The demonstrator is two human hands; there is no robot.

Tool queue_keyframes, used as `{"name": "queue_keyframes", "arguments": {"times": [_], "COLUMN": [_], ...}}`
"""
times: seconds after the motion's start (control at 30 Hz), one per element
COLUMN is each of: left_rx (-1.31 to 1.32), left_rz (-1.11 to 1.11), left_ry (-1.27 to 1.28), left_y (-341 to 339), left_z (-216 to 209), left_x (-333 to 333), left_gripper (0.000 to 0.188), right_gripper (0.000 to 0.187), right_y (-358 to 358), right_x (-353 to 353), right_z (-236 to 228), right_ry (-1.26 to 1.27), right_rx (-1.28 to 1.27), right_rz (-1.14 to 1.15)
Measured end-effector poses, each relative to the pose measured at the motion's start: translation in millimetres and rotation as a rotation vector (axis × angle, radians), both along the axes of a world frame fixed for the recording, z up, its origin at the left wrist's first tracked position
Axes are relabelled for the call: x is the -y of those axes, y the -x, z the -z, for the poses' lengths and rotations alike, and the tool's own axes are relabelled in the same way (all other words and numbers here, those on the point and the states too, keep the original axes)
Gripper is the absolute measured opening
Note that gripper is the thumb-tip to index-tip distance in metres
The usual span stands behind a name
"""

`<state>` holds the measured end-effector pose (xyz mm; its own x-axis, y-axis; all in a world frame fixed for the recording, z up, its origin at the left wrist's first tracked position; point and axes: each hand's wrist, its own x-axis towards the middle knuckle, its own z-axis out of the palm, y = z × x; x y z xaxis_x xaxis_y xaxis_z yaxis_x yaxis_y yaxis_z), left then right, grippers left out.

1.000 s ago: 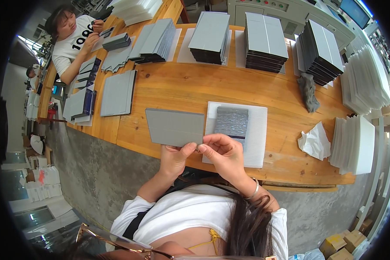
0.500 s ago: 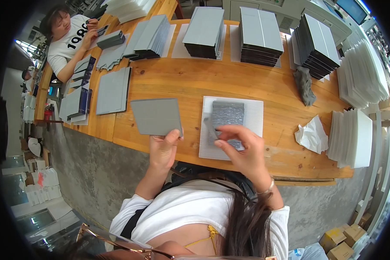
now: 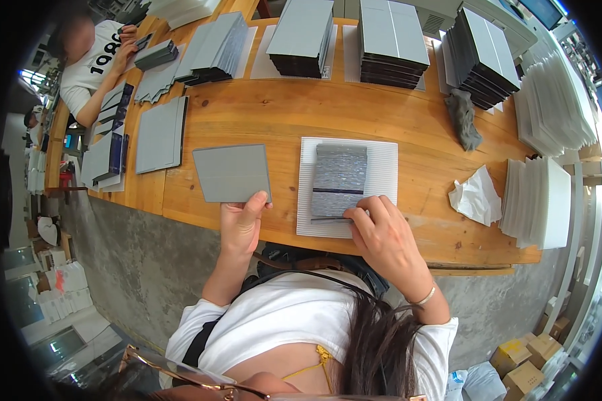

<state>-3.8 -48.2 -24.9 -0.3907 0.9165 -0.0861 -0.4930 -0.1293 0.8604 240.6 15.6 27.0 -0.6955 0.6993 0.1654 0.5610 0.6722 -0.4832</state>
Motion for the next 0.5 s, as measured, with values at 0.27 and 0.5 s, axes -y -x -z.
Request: {"name": "queue_keyframes", "arguments": {"times": [0.27, 0.5], "left_rx": [-0.008, -0.020], "left_rz": [0.065, 0.090], "left_ry": [0.017, 0.042], "left_y": [-5.5, -4.9], "left_z": [5.3, 6.0], "left_x": [-0.4, 0.0], "left_gripper": [0.016, 0.018], "right_gripper": [0.026, 0.018], "right_y": [15.4, 7.8], "right_x": [3.9, 1.8], "right_z": [16.0, 18.3], "right_ry": [-0.032, -0.111], "right_rx": [-0.168, -0.130], "right_rz": [0.076, 0.018]}}
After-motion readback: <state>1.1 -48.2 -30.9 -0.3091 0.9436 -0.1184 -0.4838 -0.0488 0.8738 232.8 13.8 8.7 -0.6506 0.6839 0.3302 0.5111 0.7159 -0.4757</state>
